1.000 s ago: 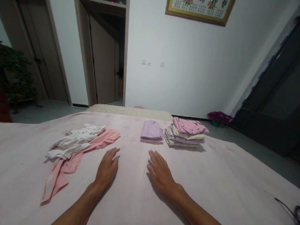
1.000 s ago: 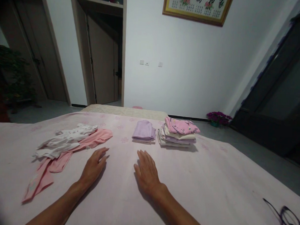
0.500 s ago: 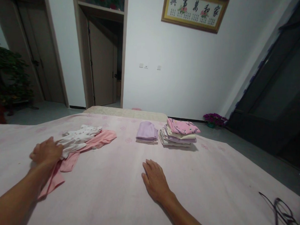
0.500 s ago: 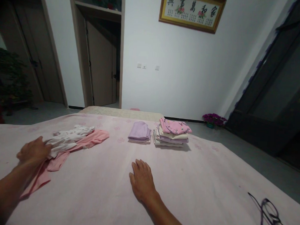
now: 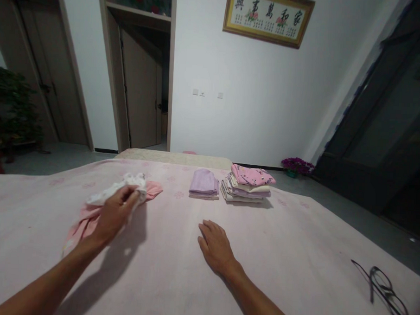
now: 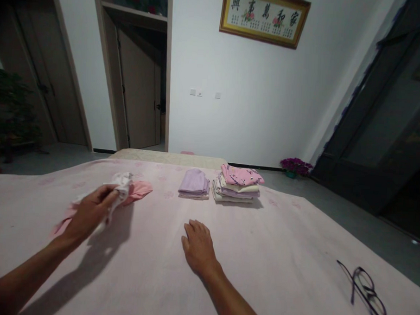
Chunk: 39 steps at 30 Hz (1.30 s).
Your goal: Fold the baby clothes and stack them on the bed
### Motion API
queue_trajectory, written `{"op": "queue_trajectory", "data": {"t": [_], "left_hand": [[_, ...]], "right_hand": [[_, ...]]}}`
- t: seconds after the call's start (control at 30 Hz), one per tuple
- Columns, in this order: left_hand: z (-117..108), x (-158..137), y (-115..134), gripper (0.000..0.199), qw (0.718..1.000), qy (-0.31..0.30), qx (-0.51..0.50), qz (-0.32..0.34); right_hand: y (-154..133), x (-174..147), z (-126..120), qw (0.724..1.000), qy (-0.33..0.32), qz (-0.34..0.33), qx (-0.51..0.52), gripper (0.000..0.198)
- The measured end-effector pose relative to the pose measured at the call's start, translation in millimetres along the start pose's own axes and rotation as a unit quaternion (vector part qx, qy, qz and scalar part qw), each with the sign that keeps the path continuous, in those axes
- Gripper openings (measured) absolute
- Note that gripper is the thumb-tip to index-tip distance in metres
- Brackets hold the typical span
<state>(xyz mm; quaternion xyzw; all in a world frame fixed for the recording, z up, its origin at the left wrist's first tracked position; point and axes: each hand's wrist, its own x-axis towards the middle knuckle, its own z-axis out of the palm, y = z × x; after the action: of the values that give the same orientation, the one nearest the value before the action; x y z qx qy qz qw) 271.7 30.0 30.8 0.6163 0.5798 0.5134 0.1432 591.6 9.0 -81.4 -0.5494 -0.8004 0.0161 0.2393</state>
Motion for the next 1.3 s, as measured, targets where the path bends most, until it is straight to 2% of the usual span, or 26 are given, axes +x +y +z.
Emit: {"op": "queue_trajectory", "data": {"t": [0.07, 0.13, 0.2, 0.27, 0.33, 0.4, 0.47, 0.57, 0.63, 0.73, 0.8, 0.93, 1.03, 1.2, 1.3], "left_hand": [[22.3, -34.3, 26.7, 0.032, 0.99, -0.122, -0.022, 0.065], [37.0, -65.1, 43.9, 0.029, 0.952, -0.287, -0.034, 0.104], [43.1, -84.5, 50.0, 0.03, 0.923, -0.362, -0.022, 0.127], [42.4, -88.3, 42.9, 0.031, 0.932, -0.332, 0.007, 0.143], [37.9, -78.6, 22.1, 0.031, 0.961, -0.238, 0.045, 0.137], [32.5, -62.9, -9.7, 0.033, 0.983, -0.13, 0.093, 0.091], [28.3, -50.1, -45.4, 0.04, 0.984, -0.059, 0.167, 0.034], [27.0, -46.5, -88.9, 0.051, 0.961, -0.057, 0.272, -0.016], [28.5, -51.5, -104.2, 0.054, 0.94, -0.072, 0.333, -0.032], [29.4, -57.8, -109.3, 0.052, 0.918, -0.084, 0.386, -0.037], [27.9, -58.1, -107.1, 0.046, 0.916, -0.088, 0.391, -0.034], [24.6, -55.1, -102.7, 0.036, 0.937, -0.08, 0.338, -0.032], [24.2, -54.8, -101.0, 0.034, 0.955, -0.069, 0.283, -0.058], [20.2, -54.4, -101.6, 0.036, 0.984, -0.017, 0.152, -0.094], [15.1, -51.9, -104.7, 0.038, 0.989, 0.053, 0.08, -0.11]], "right_hand": [[3.7, 0.0, 0.8, 1.0, 0.009, 0.005, 0.021, 0.038], [8.3, 0.7, 1.9, 0.998, 0.017, 0.023, 0.048, 0.038], [12.6, 1.9, 2.7, 0.996, 0.023, 0.044, 0.075, 0.038], [14.7, 3.0, 3.1, 0.995, 0.027, 0.049, 0.088, 0.037], [13.8, 3.5, 2.5, 0.996, 0.026, 0.032, 0.084, 0.036], [10.6, 3.2, 0.8, 0.997, 0.02, 0.012, 0.071, 0.034], [6.8, 2.6, -2.0, 0.998, 0.017, 0.001, 0.066, 0.034], [2.6, 1.8, -7.5, 0.996, 0.013, -0.006, 0.089, 0.035], [0.9, 1.4, -11.8, 0.994, 0.007, -0.013, 0.112, 0.035], [-2.2, 0.0, -18.6, 0.99, 0.001, -0.038, 0.139, 0.034], [-5.0, -1.7, -22.4, 0.987, 0.001, -0.068, 0.145, 0.036], [-10.7, -5.3, -24.4, 0.98, 0.0, -0.145, 0.132, 0.036], [-13.6, -7.2, -21.7, 0.976, -0.008, -0.183, 0.115, 0.033], [-19.6, -10.5, -17.9, 0.982, -0.009, -0.173, 0.072, 0.015], [-18.2, -9.9, -16.3, 0.985, 0.045, -0.13, 0.103, 0.018]]}}
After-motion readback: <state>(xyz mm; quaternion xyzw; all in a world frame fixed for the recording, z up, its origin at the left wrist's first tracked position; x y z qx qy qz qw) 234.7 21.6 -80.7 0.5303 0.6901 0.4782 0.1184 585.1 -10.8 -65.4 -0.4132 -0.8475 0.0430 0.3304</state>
